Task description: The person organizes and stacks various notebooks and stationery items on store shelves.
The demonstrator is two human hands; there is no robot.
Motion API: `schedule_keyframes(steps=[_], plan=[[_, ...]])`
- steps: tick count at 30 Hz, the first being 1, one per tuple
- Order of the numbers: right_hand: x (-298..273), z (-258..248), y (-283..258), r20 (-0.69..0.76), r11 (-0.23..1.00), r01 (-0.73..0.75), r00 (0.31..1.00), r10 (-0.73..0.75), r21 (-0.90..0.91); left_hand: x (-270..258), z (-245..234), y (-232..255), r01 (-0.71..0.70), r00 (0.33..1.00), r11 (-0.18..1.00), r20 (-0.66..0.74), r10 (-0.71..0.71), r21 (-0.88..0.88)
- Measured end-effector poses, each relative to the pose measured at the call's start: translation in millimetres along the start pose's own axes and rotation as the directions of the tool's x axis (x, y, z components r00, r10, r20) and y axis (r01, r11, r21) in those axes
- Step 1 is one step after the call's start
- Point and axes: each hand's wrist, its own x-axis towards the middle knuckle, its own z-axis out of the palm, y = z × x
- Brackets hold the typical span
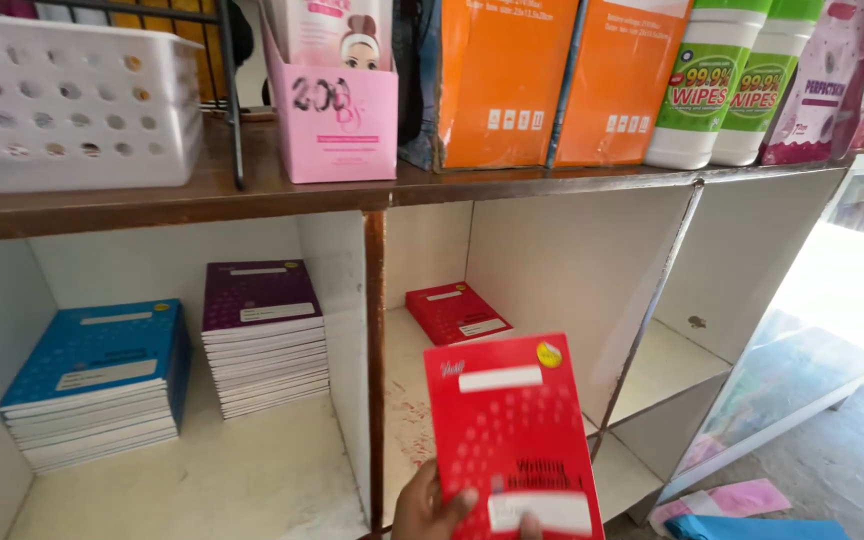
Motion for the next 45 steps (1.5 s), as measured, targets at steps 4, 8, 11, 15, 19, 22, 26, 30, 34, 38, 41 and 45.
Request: schedule_keyframes(steps=[4,8,11,15,19,22,26,30,34,38,41,45], plan=[[95.4,-24.1,35.4,-0.115,0.996,-0.087,0.99,0.085,-0.017,73.7,8.2,-26.9,0.095,0.973,0.983,-0.225,-0.058,0.158],[181.3,-3.7,12.9,0.012,0.987,-0.163,0.986,0.163,-0.002,130.7,6.4,-33.0,0.422,0.847,0.901,-0.401,-0.35,0.104],[254.4,2.9,38.2,0.055,0.976,-0.196,0.98,0.191,0.099,184.2,-13.2,-58.0,0.359,0.842,0.905,-0.498,-0.208,0.23],[323.4,17.7,57.2,0.066,0.949,-0.282,0.959,0.276,0.138,242.6,-44.4,-98.8,0.262,0.854,0.906,-0.516,-0.058,0.332],[360.2,30.1,65.3,0.078,0.922,-0.379,0.924,0.374,0.079,265.7,-53.6,-107.2,0.225,0.799,0.756,-0.56,0.218,0.615],[377.1,34.8,75.5,0.046,0.898,-0.437,0.899,0.435,0.045,262.6,-45.6,-93.6,0.284,0.78,0.477,-0.49,0.39,0.831],[397.2,33.6,84.2,0.066,0.892,-0.451,0.891,0.45,0.011,262.1,-22.3,-61.7,0.467,0.785,0.252,-0.529,0.324,0.847],[427.8,29.3,106.0,0.119,0.889,-0.45,0.881,0.457,-0.08,271.7,-34.4,-74.9,0.36,0.789,0.187,-0.405,0.462,0.914],[423.9,31.6,99.7,0.164,0.884,-0.452,0.887,0.431,0.122,283.1,-49.4,-84.1,0.296,0.805,0.163,-0.337,0.488,0.941],[405.2,25.0,92.2,-0.018,0.954,-0.291,0.956,0.293,0.068,285.8,-58.2,-93.7,0.241,0.812,0.161,-0.289,0.506,0.957],[386.4,23.3,64.2,-0.254,0.95,-0.038,0.966,-0.044,-0.309,288.1,-57.4,-93.0,0.201,0.785,0.204,-0.282,0.552,0.958],[374.8,27.1,57.7,-0.201,0.617,-0.021,0.954,-0.224,-0.787,285.0,-59.5,-91.4,0.219,0.822,0.179,-0.28,0.496,0.959]])
